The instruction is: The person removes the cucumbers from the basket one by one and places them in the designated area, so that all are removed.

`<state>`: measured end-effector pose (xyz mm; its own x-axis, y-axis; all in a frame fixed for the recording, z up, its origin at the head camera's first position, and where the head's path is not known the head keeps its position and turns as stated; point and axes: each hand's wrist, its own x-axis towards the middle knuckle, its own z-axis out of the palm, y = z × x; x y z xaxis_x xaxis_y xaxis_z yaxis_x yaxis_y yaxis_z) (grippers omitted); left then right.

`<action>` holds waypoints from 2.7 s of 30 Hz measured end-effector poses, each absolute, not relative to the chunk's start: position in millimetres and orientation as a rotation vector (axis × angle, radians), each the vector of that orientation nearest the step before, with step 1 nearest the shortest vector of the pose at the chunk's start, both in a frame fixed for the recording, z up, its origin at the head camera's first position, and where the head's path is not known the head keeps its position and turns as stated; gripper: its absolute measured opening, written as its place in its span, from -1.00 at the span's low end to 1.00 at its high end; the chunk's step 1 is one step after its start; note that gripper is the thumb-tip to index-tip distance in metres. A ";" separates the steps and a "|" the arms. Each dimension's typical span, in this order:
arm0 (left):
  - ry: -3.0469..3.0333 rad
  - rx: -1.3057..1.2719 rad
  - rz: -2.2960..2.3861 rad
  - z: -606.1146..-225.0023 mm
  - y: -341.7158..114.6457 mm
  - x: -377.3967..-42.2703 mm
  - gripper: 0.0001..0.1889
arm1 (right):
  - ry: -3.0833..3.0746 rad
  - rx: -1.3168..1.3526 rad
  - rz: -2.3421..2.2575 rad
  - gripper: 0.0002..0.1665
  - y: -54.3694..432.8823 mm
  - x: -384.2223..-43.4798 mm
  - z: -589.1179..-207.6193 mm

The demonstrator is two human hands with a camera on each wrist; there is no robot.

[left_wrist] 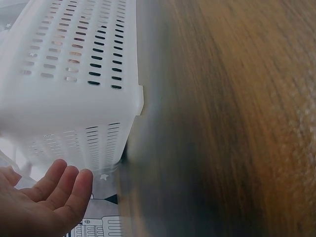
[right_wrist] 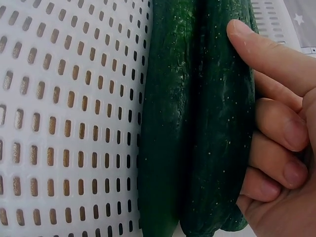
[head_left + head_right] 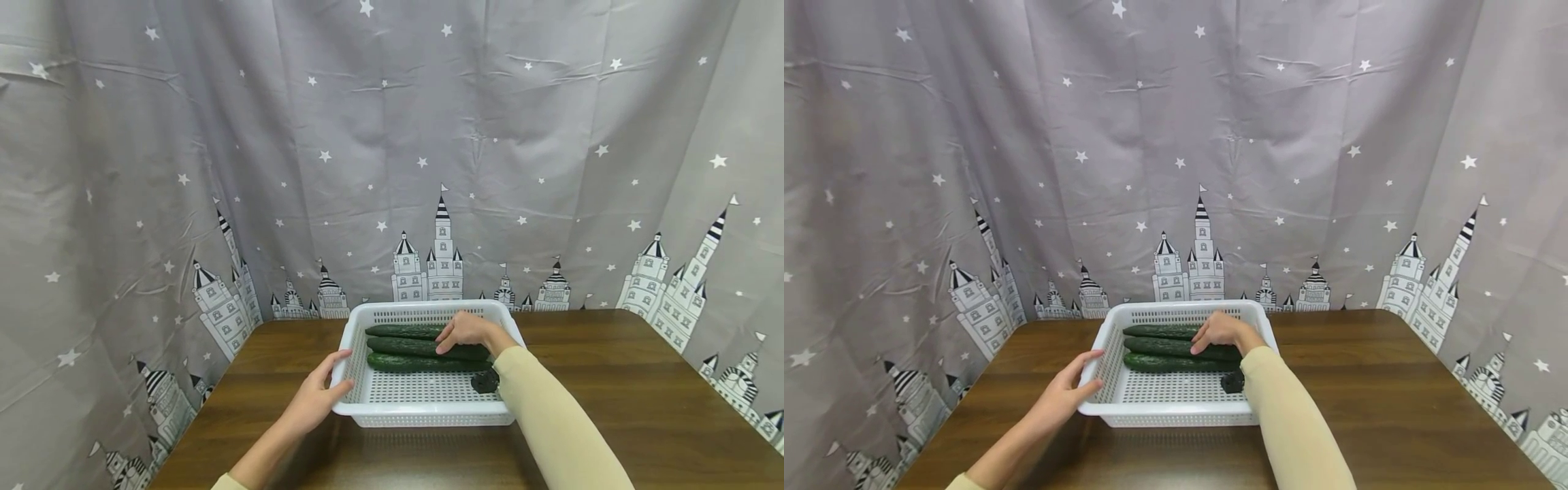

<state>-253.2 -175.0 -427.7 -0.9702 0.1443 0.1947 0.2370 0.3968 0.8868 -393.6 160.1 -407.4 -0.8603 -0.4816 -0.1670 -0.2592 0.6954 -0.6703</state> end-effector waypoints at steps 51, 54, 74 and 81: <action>-2.565 -0.325 -1.661 -427.2 -178.0 -250.7 -0.43 | 2.563 -0.603 -0.882 -0.62 159.9 -399.2 -412.4; -2.566 -0.323 -1.657 -427.9 -178.0 -250.7 -0.43 | 2.552 -0.576 -0.928 -0.64 159.9 -398.4 -413.1; -2.556 -0.315 -1.572 -433.3 -183.6 -249.9 -0.46 | 2.519 -0.526 -1.127 -0.72 162.6 -397.1 -406.8; -2.521 -0.381 -1.578 -437.5 -190.3 -244.9 -0.49 | 2.529 -0.590 -1.115 -0.73 168.0 -399.1 -403.2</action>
